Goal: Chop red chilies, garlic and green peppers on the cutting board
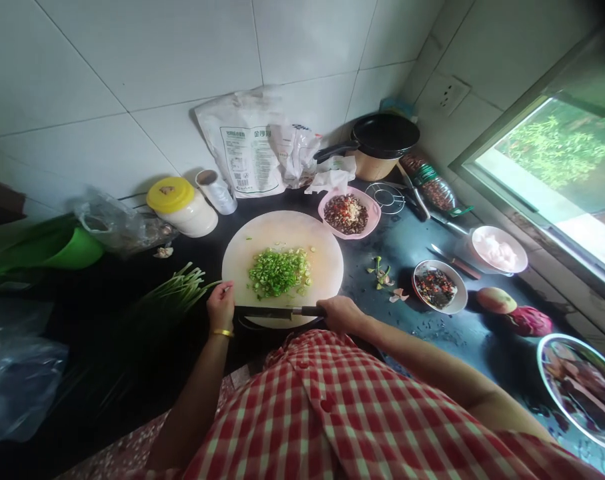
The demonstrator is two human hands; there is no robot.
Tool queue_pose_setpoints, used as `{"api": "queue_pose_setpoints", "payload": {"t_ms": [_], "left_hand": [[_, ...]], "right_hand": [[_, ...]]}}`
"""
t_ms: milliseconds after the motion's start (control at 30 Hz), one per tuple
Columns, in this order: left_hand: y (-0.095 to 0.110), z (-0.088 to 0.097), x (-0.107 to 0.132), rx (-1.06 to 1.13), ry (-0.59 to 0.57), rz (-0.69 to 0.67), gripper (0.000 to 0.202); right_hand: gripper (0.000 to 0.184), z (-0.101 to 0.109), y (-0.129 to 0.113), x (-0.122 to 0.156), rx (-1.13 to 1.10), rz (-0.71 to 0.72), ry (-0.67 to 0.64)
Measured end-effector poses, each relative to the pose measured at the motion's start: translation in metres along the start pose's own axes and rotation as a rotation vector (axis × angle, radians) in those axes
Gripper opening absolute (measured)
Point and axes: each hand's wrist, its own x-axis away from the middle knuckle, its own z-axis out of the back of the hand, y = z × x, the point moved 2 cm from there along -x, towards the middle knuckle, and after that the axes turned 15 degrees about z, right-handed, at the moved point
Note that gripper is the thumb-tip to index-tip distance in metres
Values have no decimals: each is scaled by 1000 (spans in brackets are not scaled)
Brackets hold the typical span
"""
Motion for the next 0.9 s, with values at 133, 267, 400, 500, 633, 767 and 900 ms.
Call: {"api": "queue_pose_setpoints", "payload": {"t_ms": [133, 267, 400, 500, 633, 767, 900], "left_hand": [[-2, -21, 4, -57, 1, 1, 23], [17, -55, -13, 72, 28, -99, 23], [31, -72, -36, 198, 47, -182, 23], [31, -77, -42, 203, 9, -171, 22], [33, -80, -30, 168, 5, -211, 21], [44, -76, -33, 190, 48, -231, 23], [46, -77, -58, 213, 70, -181, 22]], "right_hand": [[23, -10, 21, -5, 7, -82, -25], [26, 28, 50, -15, 124, -115, 80], [27, 63, 60, -27, 201, -75, 146], [26, 59, 61, -34, 216, -86, 143], [25, 34, 63, -34, 168, -202, 126], [25, 44, 58, -33, 159, -179, 132], [26, 69, 53, -44, 218, -130, 177]]}}
